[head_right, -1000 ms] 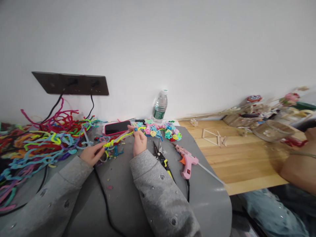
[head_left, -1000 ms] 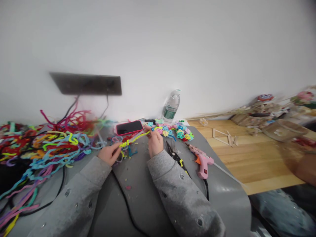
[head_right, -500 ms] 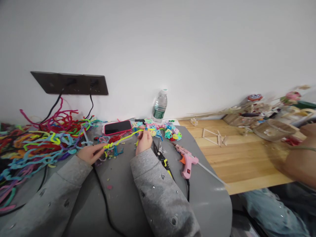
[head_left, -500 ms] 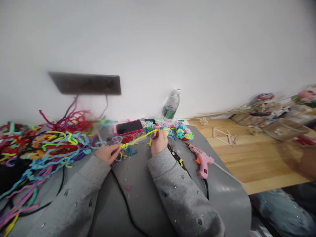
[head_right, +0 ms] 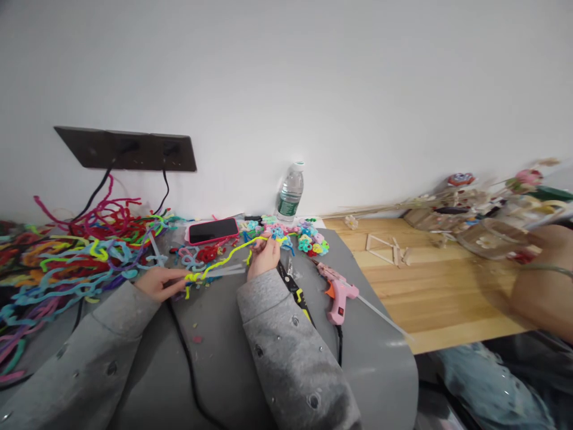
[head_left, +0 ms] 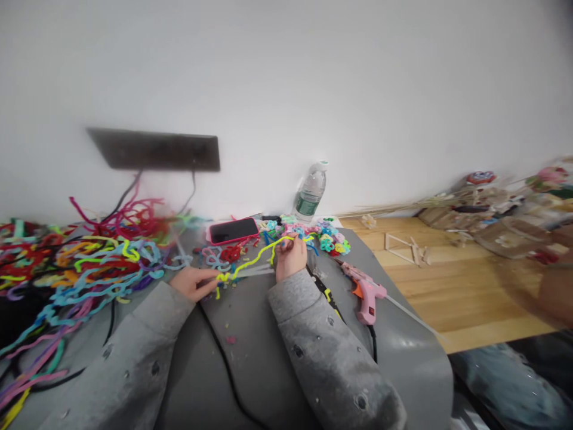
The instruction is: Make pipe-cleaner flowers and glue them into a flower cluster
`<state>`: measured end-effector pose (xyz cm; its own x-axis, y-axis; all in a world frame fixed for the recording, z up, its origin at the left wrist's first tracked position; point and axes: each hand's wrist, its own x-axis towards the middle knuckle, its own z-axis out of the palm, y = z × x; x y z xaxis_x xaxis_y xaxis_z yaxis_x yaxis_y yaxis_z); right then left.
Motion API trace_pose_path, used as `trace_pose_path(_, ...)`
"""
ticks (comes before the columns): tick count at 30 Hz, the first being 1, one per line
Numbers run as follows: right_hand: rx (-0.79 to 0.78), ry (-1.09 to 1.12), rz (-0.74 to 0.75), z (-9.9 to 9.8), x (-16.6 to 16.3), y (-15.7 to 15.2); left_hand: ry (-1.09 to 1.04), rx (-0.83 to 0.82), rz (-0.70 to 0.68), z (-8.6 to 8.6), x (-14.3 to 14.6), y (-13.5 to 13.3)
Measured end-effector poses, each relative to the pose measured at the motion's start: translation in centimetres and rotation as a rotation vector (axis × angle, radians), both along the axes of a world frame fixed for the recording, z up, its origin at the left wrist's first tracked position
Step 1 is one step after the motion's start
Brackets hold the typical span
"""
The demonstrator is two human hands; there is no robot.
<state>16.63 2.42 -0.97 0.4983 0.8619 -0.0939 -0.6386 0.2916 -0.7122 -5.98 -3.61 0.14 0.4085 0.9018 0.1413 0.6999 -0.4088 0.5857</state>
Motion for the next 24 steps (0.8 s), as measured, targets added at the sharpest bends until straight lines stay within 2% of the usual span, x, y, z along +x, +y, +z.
trace_pose_path(3,0.021,0.009,-0.004,0.2,-0.1,-0.1,0.07,0.096,0.168,0.0,-1.2,0.9)
trace_pose_path(5,0.024,0.007,0.006,0.2,-0.1,-0.2,0.001,0.128,0.274,0.4,-1.7,1.2)
trace_pose_path(7,0.024,0.001,0.023,0.2,-0.1,-0.2,-0.134,0.078,0.305,1.1,-1.8,1.0)
trace_pose_path(10,0.006,0.01,0.011,0.2,0.0,-0.2,-0.317,-0.14,0.145,1.8,-1.5,-0.2)
trace_pose_path(13,-0.026,0.043,-0.033,0.4,0.1,-0.2,-0.336,-0.323,-0.023,1.6,-1.2,-1.3)
trace_pose_path(17,-0.008,0.045,-0.051,0.6,0.1,-0.3,-0.314,-0.434,-0.046,0.5,-2.1,-0.9)
trace_pose_path(20,0.028,-0.003,-0.069,0.5,0.1,-0.2,-0.38,-0.486,0.097,0.3,-3.5,0.4)
trace_pose_path(22,0.064,-0.042,-0.049,0.3,0.1,-0.2,-0.527,-0.453,0.231,0.5,-4.2,1.1)
trace_pose_path(24,0.096,-0.06,-0.025,0.1,0.1,-0.1,-0.658,-0.401,0.281,1.0,-4.6,1.1)
